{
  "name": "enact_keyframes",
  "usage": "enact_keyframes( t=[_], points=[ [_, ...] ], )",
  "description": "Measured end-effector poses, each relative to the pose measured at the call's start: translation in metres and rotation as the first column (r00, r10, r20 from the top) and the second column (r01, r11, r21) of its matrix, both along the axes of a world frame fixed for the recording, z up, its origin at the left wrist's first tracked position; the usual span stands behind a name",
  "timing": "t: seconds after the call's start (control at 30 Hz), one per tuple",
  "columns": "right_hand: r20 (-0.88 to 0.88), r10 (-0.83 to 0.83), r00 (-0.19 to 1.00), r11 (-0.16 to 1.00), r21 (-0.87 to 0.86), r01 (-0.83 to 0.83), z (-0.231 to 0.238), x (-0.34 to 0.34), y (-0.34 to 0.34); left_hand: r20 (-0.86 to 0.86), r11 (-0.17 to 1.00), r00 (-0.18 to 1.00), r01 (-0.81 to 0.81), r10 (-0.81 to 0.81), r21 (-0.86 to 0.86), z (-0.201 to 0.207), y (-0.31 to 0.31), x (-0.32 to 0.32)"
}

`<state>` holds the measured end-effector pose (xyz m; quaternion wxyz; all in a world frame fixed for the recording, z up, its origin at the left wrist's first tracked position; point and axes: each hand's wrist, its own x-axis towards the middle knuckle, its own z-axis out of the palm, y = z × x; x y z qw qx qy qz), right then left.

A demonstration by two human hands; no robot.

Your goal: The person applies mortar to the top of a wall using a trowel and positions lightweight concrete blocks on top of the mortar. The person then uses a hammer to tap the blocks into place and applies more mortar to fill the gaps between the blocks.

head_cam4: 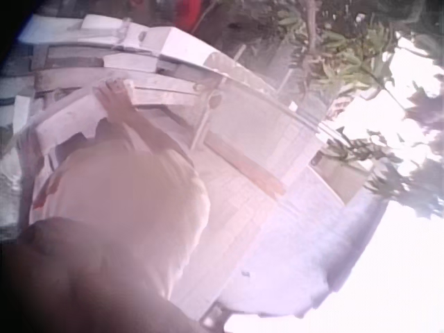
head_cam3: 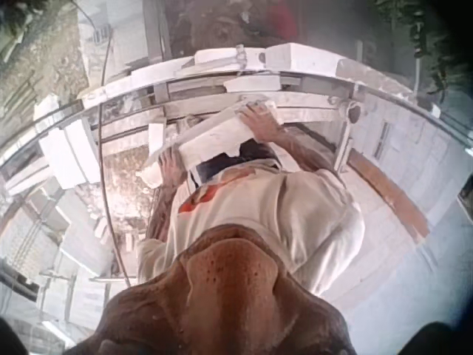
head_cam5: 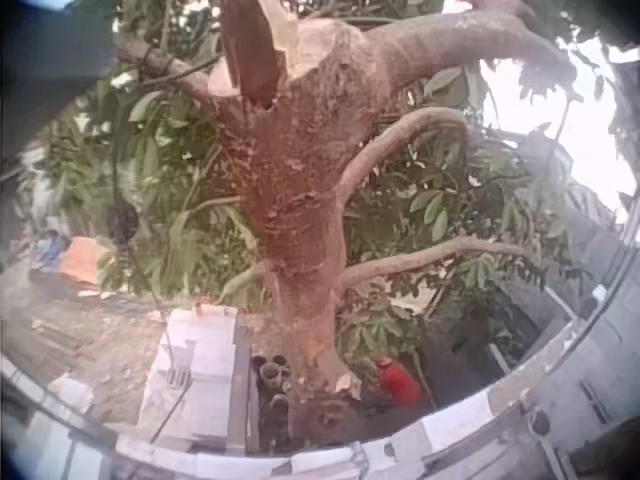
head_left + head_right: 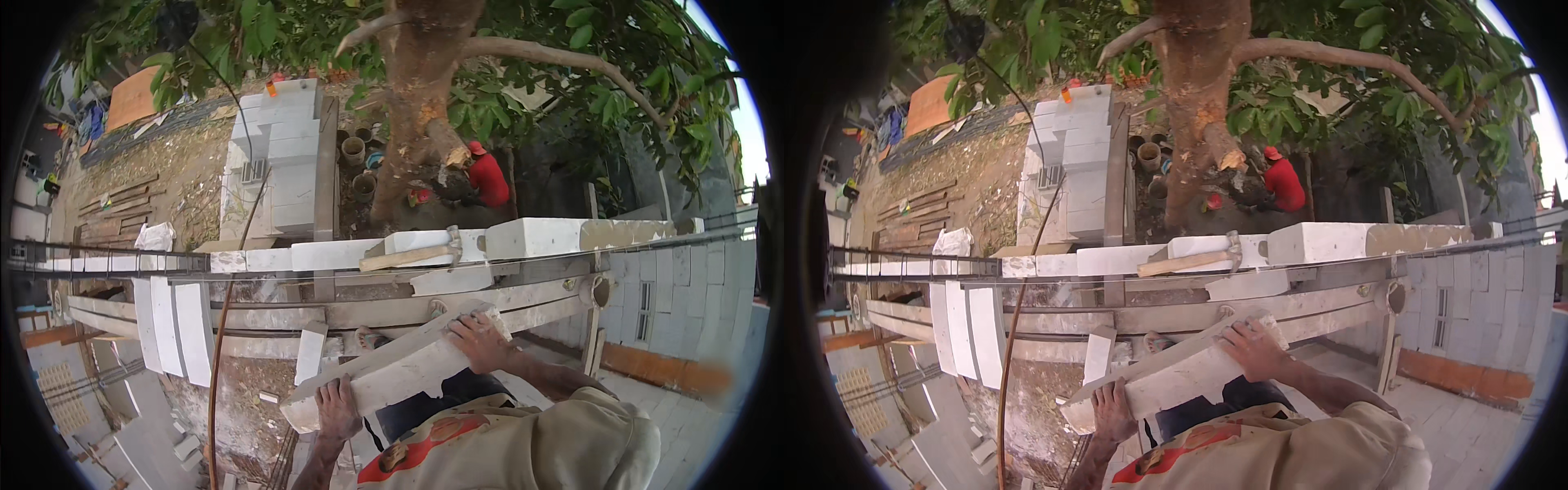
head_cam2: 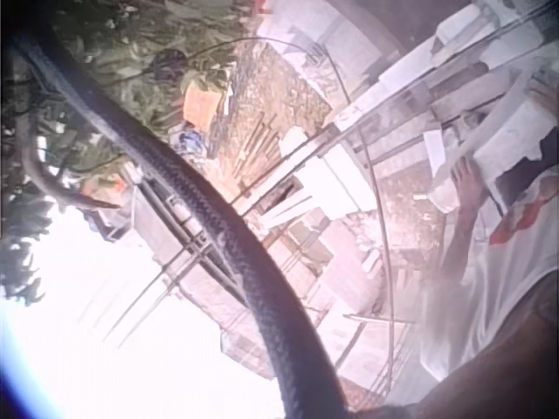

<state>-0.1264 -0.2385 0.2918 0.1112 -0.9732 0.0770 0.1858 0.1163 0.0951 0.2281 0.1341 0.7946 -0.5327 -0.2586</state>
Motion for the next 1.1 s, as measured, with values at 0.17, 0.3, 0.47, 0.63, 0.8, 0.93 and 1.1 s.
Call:
enact_keyframes(
  t=[0.17, 0.3, 0.47, 0.63, 0.8, 0.93, 1.1],
  points=[
    [0.007, -0.16, 0.987, 0.986, 0.042, 0.159, -0.005, -0.103, -0.044, 0.009, 0.991, 0.992, 0.122, -0.122, 0.047, 0.017, -0.081, -0.057],
    [-0.034, -0.276, 0.961, 0.949, 0.148, 0.278, -0.031, -0.195, -0.08, 0.06, 0.963, 0.968, 0.235, -0.245, 0.134, 0.025, -0.151, -0.114],
    [-0.033, -0.457, 0.889, 0.867, 0.206, 0.454, -0.027, -0.322, -0.123, 0.032, 0.895, 0.913, 0.39, -0.406, 0.216, 0.038, -0.248, -0.207],
    [-0.054, -0.629, 0.776, 0.755, 0.197, 0.626, -0.016, -0.447, -0.156, 0.018, 0.824, 0.84, 0.527, -0.542, 0.207, 0.037, -0.337, -0.305],
    [0.024, -0.691, 0.722, 0.721, 0.091, 0.687, -0.005, -0.55, -0.177, 0.035, 0.755, 0.758, 0.644, -0.652, 0.12, 0.032, -0.41, -0.387],
    [-0.037, -0.7, 0.713, 0.709, 0.083, 0.7, 0.043, -0.617, -0.21, 0.068, 0.731, 0.728, 0.681, -0.683, 0.048, 0.062, -0.461, -0.453],
    [0.007, -0.677, 0.736, 0.736, -0.012, 0.677, 0.091, -0.689, -0.252, 0.083, 0.728, 0.727, 0.685, -0.682, -0.023, 0.09, -0.505, -0.52]
  ],
)
